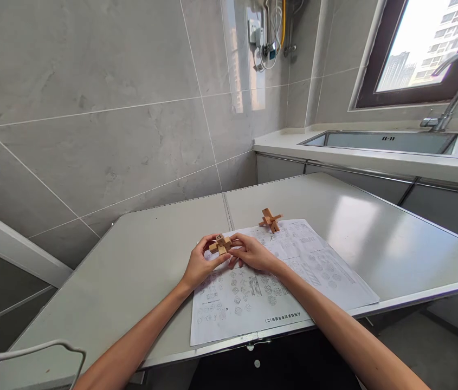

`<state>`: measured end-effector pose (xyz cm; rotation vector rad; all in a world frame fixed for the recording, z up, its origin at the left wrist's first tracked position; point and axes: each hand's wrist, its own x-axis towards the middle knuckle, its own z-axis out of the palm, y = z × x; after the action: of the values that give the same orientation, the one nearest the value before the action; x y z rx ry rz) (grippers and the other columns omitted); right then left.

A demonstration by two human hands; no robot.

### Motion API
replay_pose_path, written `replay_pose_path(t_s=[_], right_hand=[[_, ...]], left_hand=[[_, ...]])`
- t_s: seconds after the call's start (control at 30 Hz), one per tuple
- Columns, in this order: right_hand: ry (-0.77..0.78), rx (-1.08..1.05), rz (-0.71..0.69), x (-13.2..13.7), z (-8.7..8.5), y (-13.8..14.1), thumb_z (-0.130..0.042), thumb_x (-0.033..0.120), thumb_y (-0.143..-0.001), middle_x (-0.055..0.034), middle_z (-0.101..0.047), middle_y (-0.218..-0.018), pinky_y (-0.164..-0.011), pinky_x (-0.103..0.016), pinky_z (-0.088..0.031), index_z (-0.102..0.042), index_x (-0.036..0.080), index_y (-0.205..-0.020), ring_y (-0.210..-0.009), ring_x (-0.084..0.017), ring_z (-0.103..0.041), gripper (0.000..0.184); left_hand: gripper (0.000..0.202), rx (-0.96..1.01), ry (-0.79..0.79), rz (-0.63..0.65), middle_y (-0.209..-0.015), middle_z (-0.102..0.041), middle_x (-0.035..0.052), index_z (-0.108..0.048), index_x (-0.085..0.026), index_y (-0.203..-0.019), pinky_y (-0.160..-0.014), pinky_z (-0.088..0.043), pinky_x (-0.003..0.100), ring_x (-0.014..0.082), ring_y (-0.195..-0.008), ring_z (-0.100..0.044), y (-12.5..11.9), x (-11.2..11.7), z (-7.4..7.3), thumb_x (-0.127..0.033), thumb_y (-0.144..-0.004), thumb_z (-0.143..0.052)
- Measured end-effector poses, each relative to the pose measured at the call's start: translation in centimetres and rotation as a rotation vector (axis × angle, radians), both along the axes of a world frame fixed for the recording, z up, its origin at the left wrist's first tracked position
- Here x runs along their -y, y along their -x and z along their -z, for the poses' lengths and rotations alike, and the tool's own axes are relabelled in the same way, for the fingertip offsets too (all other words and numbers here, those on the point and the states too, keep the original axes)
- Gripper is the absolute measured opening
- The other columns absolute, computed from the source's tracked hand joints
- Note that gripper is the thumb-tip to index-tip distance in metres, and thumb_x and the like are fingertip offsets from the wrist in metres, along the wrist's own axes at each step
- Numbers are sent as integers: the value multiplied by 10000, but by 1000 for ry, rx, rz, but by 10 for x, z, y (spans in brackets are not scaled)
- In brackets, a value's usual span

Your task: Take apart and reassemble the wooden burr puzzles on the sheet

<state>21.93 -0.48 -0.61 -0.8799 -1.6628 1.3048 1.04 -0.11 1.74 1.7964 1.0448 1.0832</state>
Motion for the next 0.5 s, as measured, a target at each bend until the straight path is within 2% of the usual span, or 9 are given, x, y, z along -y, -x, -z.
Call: replay_pose_path(t_s=[0.1, 0.3, 0.5], right_hand=[[-44, 1, 19, 0, -1, 0, -590, 428, -986, -86, -733, -1222, -622, -330, -577, -591, 232, -1208, -777, -199, -752, 296], [-311, 183, 209, -3, 0, -3, -618, 373, -976, -85, -704, -1157, -821, -368, -570, -700, 237, -1121, -1006, -229, -689, 215], [-344, 184, 204, -5, 2, -3, -620, 331, -967, -78, -689, -1148, -802, -366, -566, -703, 248, -1133, -896, -204, -687, 203]], left_hand=[[584, -21, 5, -18, -1237, -710, 93, -664, -226, -1223, -1029, -514, 450, 278, -1147, -676, -1, 0, 1, -384, -720, -915], [565, -64, -28, -54, -1217, -706, 90, -683, -223, -1195, -990, -522, 442, 269, -1100, -665, -1, -1, 3, -402, -711, -912], [508, -125, -90, -15, -1149, -714, 76, -697, -223, -1150, -959, -512, 421, 259, -1058, -658, 0, -2, 6, -395, -718, -900]])
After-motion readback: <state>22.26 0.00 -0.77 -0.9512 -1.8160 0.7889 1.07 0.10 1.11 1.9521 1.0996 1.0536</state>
